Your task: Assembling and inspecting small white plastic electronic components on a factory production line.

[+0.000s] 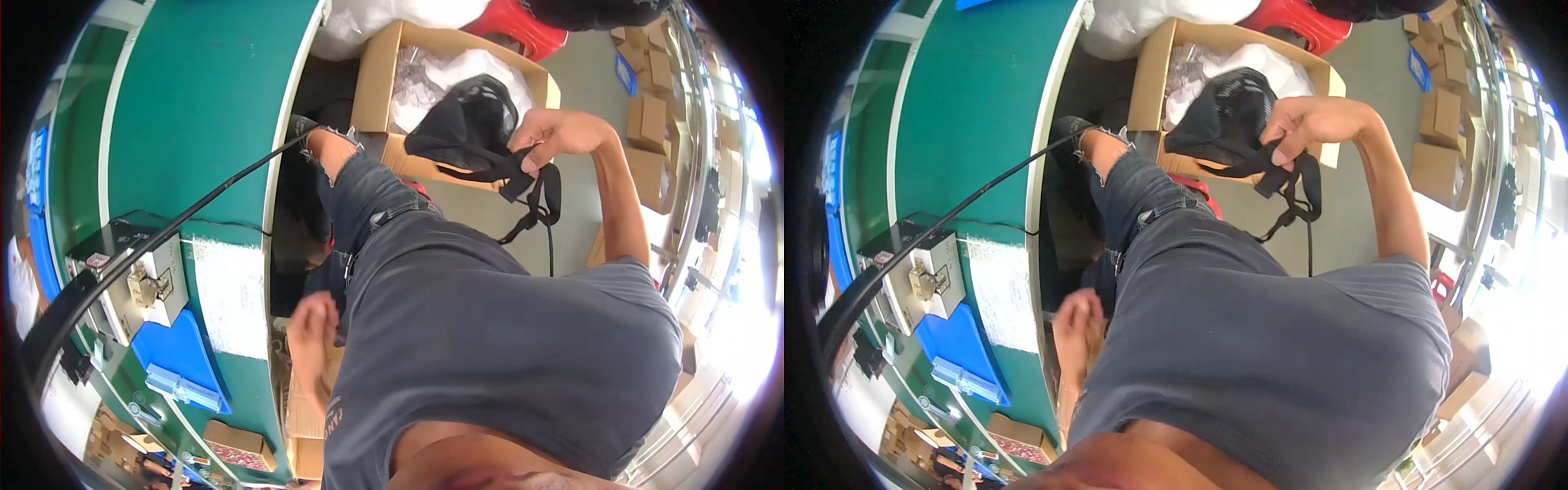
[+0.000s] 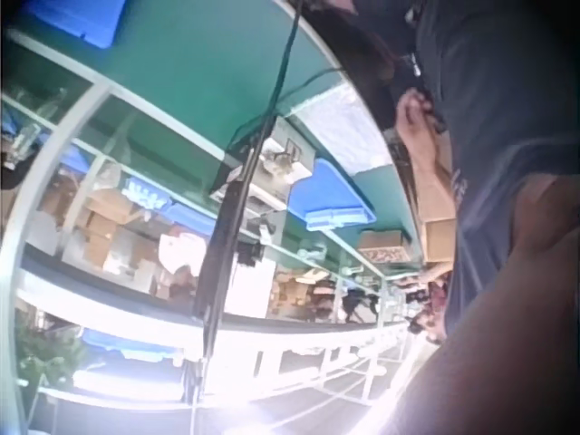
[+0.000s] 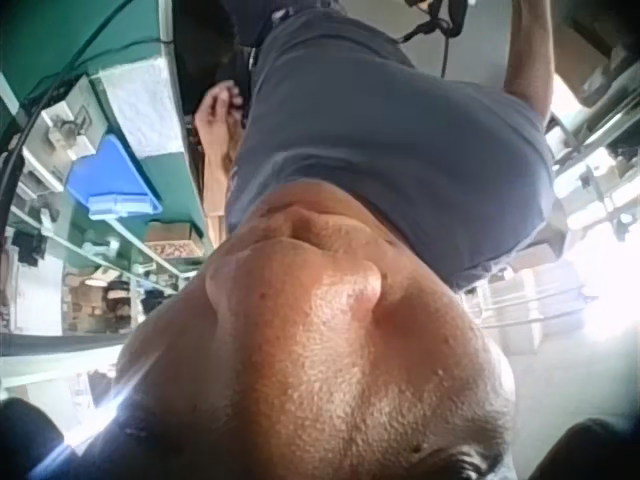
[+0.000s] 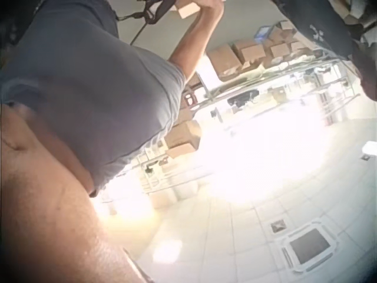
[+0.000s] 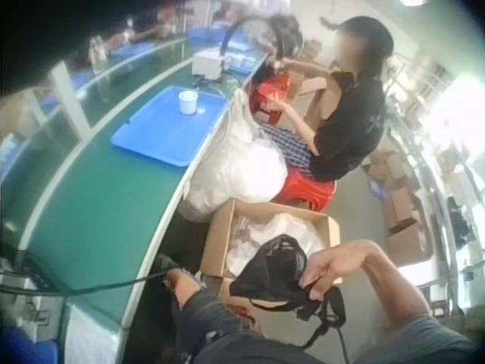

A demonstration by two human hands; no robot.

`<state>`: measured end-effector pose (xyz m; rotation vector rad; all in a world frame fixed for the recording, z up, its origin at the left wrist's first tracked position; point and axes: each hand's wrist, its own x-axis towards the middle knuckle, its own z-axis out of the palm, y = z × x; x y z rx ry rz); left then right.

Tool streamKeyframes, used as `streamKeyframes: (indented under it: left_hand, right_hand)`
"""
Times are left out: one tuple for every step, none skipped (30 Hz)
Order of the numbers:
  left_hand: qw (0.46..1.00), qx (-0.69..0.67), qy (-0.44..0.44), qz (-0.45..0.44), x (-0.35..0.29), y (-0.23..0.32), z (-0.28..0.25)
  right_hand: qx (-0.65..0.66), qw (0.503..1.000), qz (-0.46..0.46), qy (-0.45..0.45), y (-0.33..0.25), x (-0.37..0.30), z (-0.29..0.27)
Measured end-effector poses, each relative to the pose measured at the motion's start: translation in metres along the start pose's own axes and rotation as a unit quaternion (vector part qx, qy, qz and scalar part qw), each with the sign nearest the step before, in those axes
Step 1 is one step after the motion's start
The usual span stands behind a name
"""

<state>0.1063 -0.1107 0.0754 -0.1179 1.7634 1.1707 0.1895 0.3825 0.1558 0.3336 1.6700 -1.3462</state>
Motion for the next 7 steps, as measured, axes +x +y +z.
streamKeyframes:
  left_hand:
    - [0.993, -0.106, -0.03, 0.028, 0.024, 0.012, 0.012]
    - [0.959, -0.259, -0.1, 0.058, 0.043, 0.01, 0.022]
    - [0.925, -0.333, -0.178, 0.037, 0.062, 0.005, 0.035]
    - [0.881, -0.405, -0.241, 0.03, 0.077, 0.009, 0.046]
    - [0.869, -0.378, -0.32, -0.001, 0.1, 0.02, 0.06]
    - [0.857, -0.373, -0.354, -0.022, 0.109, 0.024, 0.059]
    - [0.86, -0.372, -0.348, -0.022, 0.105, 0.022, 0.055]
  right_hand:
    - [0.001, 0.999, -0.052, 0.007, -0.009, 0.002, -0.001]
    - [0.002, 0.995, -0.104, 0.01, -0.02, 0.006, 0.0]
    - [-0.017, 0.991, -0.133, 0.021, -0.031, 0.008, 0.003]
    - [0.0, 0.986, -0.161, 0.046, -0.039, 0.012, 0.009]
    - [-0.049, 0.971, -0.231, 0.031, -0.039, 0.012, 0.002]
    - [-0.08, 0.962, -0.26, -0.01, -0.053, 0.024, -0.005]
    - [-0.082, 0.959, -0.272, -0.022, -0.06, 0.024, -0.004]
